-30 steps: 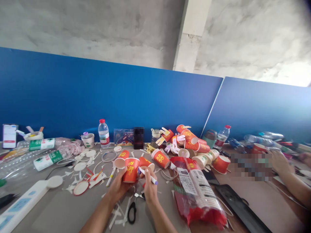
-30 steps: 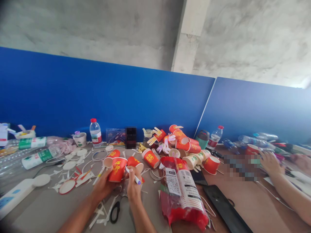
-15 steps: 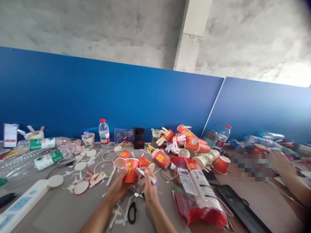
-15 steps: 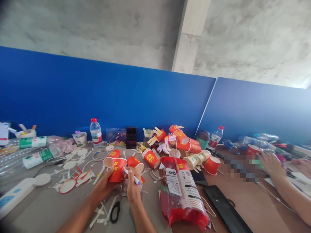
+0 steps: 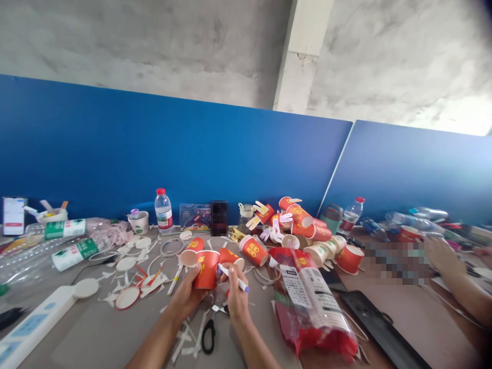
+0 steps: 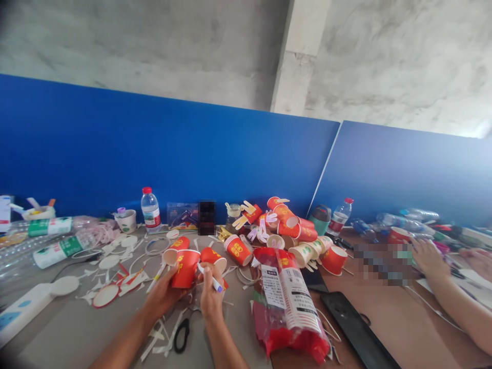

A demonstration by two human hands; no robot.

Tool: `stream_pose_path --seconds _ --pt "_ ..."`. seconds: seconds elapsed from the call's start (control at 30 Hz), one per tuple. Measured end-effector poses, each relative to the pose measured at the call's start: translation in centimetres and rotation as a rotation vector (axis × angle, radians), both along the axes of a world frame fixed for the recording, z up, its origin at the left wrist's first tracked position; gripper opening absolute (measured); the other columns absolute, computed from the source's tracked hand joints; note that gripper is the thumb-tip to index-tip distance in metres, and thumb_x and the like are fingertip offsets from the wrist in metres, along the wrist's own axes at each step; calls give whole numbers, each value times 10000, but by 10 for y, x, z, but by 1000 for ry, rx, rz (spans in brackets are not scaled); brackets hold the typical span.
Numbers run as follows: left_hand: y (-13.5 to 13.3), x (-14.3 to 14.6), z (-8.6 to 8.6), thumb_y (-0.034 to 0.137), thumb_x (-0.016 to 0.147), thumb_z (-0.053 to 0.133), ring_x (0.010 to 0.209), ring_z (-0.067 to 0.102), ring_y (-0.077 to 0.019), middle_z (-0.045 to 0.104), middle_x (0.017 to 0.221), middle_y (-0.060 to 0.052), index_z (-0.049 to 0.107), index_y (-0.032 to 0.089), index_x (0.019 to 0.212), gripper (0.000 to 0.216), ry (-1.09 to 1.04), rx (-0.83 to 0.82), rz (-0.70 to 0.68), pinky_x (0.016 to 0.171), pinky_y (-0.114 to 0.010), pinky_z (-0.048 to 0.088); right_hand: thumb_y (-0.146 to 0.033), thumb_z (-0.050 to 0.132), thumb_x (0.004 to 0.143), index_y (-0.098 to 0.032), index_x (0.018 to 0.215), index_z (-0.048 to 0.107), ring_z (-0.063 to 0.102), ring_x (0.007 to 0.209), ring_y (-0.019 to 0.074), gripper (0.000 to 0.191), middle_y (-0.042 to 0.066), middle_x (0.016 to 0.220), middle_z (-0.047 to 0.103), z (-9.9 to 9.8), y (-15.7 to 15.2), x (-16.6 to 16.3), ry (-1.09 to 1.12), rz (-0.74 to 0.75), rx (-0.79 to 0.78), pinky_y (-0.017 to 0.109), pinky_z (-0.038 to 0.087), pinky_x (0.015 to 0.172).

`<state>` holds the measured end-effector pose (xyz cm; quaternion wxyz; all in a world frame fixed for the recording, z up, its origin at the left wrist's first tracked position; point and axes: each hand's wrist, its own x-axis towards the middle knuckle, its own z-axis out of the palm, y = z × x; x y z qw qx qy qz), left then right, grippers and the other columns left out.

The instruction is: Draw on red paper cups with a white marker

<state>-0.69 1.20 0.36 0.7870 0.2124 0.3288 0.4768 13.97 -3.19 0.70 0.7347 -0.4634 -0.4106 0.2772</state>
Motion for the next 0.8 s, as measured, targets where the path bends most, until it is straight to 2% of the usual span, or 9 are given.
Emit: stream_pose_path --seconds 0.13,0.3,0.5,0.8 --pt "1 1 -2 270 1077 725 835 891 -311 911 994 -156 709 151 1399 344 11 8 2 815 -426 744 -942 646 970 -257 812 836 630 658 240 728 9 649 683 0 -1 1 12 25 -10 352 518 657" --pt "-3 3 5 184 1070 703 842 889 -290 901 986 -129 707 157 1384 316 38 22 44 860 -421 748 -951 662 948 -258 837 862 653 662 250 729 24 663 712 0 -3 3 -7 67 -56 364 527 668" --pt "-6 4 15 267 1133 625 814 889 -289 911 978 -137 693 129 1476 375 10 -21 49 835 -412 746 -1034 622 908 -248 820 856 644 655 250 825 26 642 691 2 -3 2 5 57 -62 364 527 657" --pt "-5 2 16 287 1158 611 794 894 -315 920 961 -158 643 55 1576 479 -39 -57 38 814 -412 731 -1018 617 912 -254 791 825 623 658 233 801 6 640 671 -1 0 1 17 48 -77 348 519 666"
